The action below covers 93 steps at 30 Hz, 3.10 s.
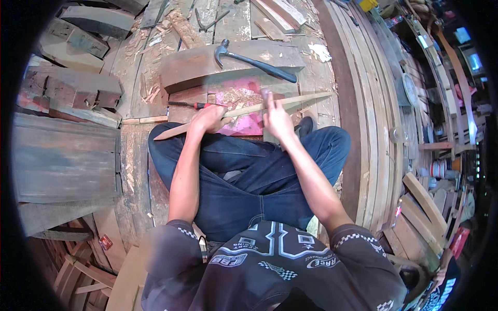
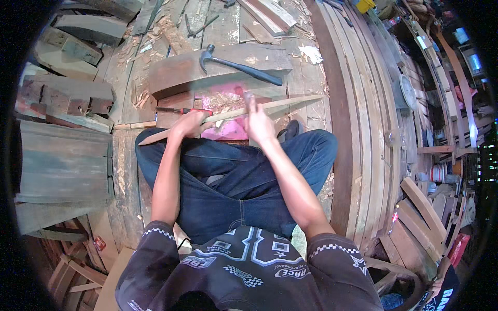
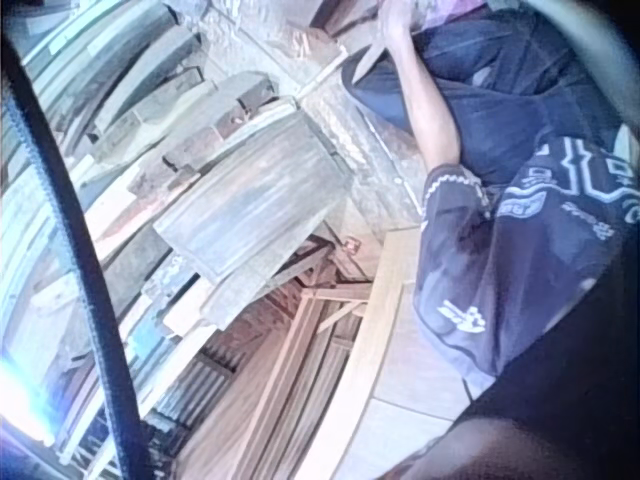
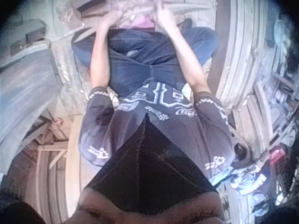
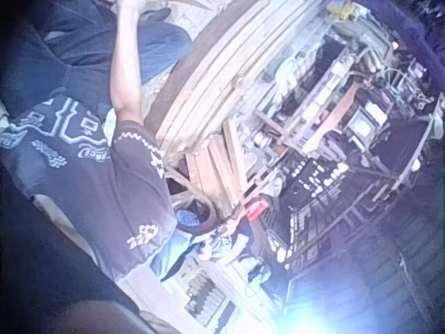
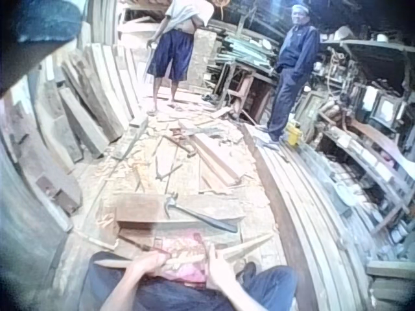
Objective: Manually shaping a wooden handle or rod using a small handheld blade or scraper.
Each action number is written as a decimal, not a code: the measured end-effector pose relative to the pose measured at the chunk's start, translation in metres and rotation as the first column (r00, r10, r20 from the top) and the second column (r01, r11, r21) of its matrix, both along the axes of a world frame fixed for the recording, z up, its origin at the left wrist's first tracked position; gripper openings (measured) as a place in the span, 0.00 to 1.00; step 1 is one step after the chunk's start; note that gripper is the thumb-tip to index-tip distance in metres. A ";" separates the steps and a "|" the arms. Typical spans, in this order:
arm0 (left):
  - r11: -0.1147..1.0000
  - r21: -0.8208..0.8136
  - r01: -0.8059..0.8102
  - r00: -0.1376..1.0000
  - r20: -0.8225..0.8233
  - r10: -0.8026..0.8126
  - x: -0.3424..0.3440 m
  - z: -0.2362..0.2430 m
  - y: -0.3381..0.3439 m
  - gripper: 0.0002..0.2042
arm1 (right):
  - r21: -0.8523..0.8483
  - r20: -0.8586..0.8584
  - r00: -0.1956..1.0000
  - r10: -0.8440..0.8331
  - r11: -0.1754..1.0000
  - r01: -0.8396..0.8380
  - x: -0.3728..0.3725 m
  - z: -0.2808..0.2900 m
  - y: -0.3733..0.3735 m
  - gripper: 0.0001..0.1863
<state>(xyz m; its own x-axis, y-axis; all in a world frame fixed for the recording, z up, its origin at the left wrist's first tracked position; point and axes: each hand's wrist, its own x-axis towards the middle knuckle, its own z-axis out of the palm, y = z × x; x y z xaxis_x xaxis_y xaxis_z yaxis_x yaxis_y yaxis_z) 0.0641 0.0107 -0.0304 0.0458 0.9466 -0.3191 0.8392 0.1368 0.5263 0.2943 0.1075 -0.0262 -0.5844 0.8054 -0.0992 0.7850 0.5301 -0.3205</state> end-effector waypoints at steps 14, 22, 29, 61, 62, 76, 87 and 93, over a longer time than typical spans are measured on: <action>0.998 0.066 0.005 0.999 -0.034 -0.003 0.003 -0.006 -0.003 0.15 | 0.011 -0.203 0.940 0.273 0.961 -0.277 -0.014 0.000 -0.045 0.39; 1.000 0.018 0.004 0.998 -0.055 -0.003 0.005 0.005 0.000 0.15 | -0.076 -0.050 0.998 -0.047 0.996 0.043 -0.006 0.012 -0.015 0.38; 0.997 0.070 -0.013 1.000 -0.021 0.015 0.004 0.004 -0.005 0.15 | -0.036 -0.172 0.954 0.246 0.966 -0.255 -0.010 -0.001 -0.039 0.38; 0.998 0.065 0.016 0.999 -0.038 -0.014 0.002 0.001 -0.003 0.17 | -0.041 -0.112 0.994 0.004 0.999 -0.009 0.013 -0.012 0.001 0.40; 0.996 0.089 0.025 0.999 -0.045 -0.021 0.002 -0.001 -0.002 0.17 | -0.042 -0.112 0.994 0.009 0.999 -0.014 0.010 -0.016 -0.001 0.40; 0.999 0.041 0.033 0.998 -0.045 -0.032 0.002 -0.002 0.000 0.16 | 0.012 -0.178 0.980 0.083 0.997 -0.082 0.010 -0.019 -0.004 0.41; 0.997 0.077 -0.008 1.000 -0.029 0.011 0.003 0.002 -0.003 0.15 | -0.049 -0.126 0.992 0.008 0.999 -0.014 0.044 -0.017 0.024 0.39; 0.992 0.024 -0.127 0.991 -0.035 0.128 0.019 0.030 -0.003 0.17 | -0.095 -0.196 0.975 -0.108 0.991 0.091 0.045 -0.020 0.020 0.38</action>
